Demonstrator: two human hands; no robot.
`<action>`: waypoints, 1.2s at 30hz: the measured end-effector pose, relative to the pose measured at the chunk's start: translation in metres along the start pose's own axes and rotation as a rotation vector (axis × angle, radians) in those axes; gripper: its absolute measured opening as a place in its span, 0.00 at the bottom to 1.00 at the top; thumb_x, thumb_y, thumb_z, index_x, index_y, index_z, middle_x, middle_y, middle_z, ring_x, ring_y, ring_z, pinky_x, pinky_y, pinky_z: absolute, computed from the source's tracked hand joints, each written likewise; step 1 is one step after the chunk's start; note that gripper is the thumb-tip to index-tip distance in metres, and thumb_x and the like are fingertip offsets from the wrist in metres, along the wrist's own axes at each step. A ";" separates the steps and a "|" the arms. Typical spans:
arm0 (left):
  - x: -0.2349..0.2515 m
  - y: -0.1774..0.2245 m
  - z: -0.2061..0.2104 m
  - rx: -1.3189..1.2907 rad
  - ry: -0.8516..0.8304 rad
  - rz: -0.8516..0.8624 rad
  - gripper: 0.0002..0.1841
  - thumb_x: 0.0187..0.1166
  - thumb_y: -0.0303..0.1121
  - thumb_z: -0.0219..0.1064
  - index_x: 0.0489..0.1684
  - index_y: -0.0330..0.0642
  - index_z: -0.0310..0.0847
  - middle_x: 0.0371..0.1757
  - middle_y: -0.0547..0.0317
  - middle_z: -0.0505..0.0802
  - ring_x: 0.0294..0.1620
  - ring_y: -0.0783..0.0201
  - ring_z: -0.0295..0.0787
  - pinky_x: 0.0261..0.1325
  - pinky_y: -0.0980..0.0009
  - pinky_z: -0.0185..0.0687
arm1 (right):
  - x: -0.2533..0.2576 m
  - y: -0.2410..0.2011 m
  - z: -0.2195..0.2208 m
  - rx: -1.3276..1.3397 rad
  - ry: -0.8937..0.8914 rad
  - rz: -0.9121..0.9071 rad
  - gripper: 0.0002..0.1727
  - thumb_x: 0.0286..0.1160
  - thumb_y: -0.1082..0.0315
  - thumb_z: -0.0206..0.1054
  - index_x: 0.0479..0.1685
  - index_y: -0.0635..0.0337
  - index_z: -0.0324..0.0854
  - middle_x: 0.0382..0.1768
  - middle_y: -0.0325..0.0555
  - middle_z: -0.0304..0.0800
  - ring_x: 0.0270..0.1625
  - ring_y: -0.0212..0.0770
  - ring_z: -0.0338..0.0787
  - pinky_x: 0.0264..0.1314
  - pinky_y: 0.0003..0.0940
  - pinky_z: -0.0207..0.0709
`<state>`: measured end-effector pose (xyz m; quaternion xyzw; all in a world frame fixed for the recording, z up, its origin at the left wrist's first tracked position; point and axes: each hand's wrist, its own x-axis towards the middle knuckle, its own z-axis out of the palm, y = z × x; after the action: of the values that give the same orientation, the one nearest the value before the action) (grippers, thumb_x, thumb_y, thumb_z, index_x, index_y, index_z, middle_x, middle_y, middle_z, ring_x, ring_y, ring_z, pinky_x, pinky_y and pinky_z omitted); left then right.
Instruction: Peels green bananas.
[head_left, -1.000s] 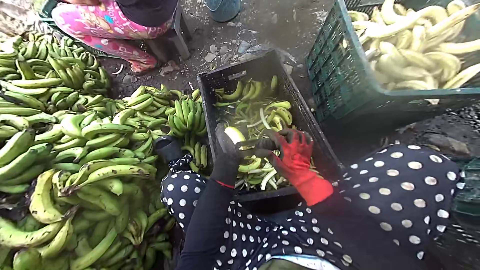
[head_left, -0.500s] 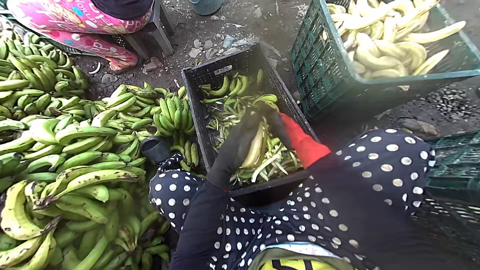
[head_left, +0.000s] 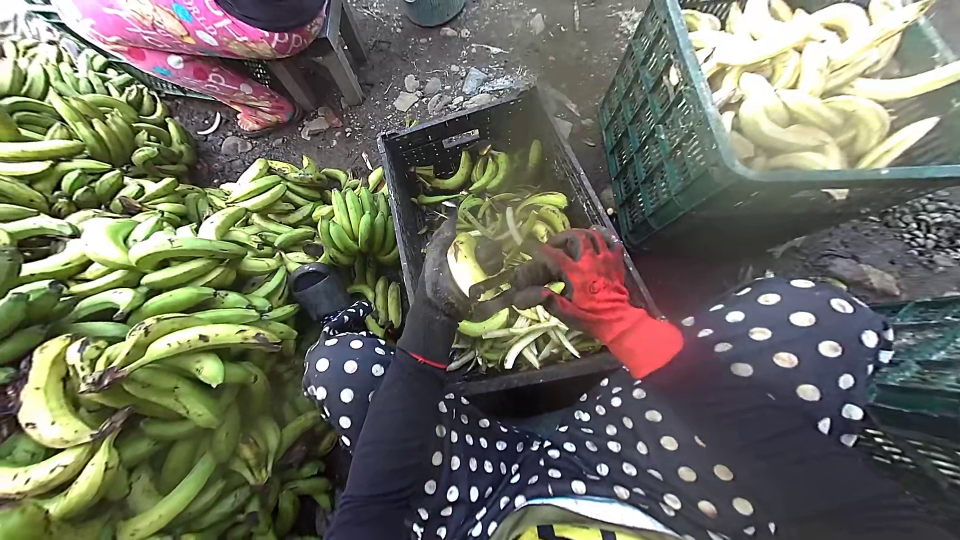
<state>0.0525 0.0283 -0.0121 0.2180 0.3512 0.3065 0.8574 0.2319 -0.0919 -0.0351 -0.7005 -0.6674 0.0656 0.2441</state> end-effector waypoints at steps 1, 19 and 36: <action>-0.001 -0.001 -0.002 0.065 0.004 0.039 0.24 0.91 0.55 0.38 0.44 0.52 0.78 0.26 0.64 0.84 0.27 0.67 0.83 0.33 0.69 0.85 | 0.002 -0.003 -0.002 0.001 -0.049 0.057 0.37 0.64 0.35 0.66 0.71 0.46 0.86 0.65 0.66 0.84 0.72 0.76 0.76 0.73 0.80 0.57; 0.003 -0.005 0.009 0.366 -0.095 0.215 0.28 0.85 0.63 0.47 0.67 0.54 0.76 0.43 0.59 0.91 0.38 0.63 0.90 0.40 0.62 0.91 | 0.021 0.019 0.011 0.566 -0.158 0.365 0.19 0.88 0.63 0.58 0.72 0.55 0.79 0.64 0.54 0.88 0.65 0.50 0.87 0.66 0.56 0.80; -0.013 0.018 0.011 0.958 0.177 0.433 0.29 0.92 0.59 0.35 0.75 0.56 0.72 0.52 0.59 0.89 0.46 0.65 0.87 0.47 0.62 0.86 | 0.020 -0.009 0.008 0.162 -0.397 0.280 0.31 0.75 0.33 0.63 0.73 0.36 0.83 0.66 0.60 0.84 0.70 0.66 0.80 0.62 0.70 0.70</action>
<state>0.0470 0.0307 0.0118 0.6258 0.4697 0.2991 0.5461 0.2225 -0.0701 -0.0336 -0.7374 -0.5915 0.2882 0.1524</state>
